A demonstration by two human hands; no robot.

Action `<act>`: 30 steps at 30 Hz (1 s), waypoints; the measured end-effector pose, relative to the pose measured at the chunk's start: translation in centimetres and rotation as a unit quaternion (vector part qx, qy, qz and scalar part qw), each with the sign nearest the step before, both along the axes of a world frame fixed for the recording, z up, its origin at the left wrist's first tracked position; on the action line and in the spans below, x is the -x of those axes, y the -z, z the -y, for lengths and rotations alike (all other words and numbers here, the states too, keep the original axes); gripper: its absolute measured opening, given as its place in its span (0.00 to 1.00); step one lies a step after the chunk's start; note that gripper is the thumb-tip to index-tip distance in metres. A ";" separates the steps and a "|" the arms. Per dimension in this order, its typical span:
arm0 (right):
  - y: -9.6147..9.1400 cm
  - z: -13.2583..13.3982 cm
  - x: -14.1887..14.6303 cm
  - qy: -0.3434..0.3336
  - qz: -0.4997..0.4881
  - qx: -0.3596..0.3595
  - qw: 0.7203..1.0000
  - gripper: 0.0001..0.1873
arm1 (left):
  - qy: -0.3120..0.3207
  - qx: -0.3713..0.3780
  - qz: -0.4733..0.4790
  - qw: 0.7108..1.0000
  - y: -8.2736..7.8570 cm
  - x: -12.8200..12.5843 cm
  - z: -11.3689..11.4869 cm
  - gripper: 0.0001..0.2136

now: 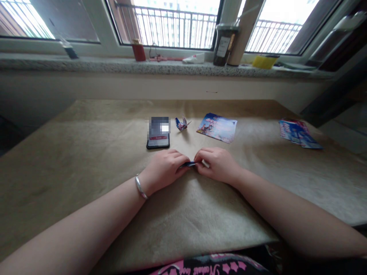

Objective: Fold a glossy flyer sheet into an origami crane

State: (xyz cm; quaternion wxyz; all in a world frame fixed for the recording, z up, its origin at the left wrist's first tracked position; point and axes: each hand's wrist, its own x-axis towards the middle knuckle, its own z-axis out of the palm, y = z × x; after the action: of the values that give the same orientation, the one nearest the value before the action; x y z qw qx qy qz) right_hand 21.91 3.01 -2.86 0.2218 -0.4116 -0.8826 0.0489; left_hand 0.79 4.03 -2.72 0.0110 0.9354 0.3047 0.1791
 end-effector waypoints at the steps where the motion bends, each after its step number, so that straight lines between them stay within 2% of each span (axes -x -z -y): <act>1: 0.0 0.0 0.0 0.002 -0.006 0.006 1.000 0.03 | -0.007 -0.006 0.002 1.000 0.1 0.0 0.0 0.09; 9: 0.0 0.2 0.2 -0.016 -0.002 0.007 1.000 0.07 | -0.021 -0.037 0.026 0.999 0.2 0.1 0.2 0.11; 15: 0.0 0.4 0.3 0.002 -0.024 -0.004 1.000 0.05 | -0.018 -0.042 0.072 0.996 0.2 0.0 0.2 0.10; 18: 0.1 0.3 0.2 0.017 -0.044 0.027 0.999 0.04 | -0.032 -0.012 0.098 0.995 0.2 0.1 0.1 0.08; 24: 0.3 -0.1 -0.1 0.040 -0.117 0.103 0.987 0.04 | -0.081 0.098 0.152 0.980 0.3 0.4 -0.4 0.07; 30: 0.3 -0.2 0.0 0.022 -0.176 0.153 0.972 0.06 | -0.060 0.075 0.176 0.980 0.3 0.4 -0.4 0.06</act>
State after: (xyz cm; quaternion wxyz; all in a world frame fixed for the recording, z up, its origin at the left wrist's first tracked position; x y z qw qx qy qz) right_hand 21.92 3.25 -3.18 0.3089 -0.4454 -0.8022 0.2504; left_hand 0.35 4.44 -3.06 0.1243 0.8658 0.3659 0.3179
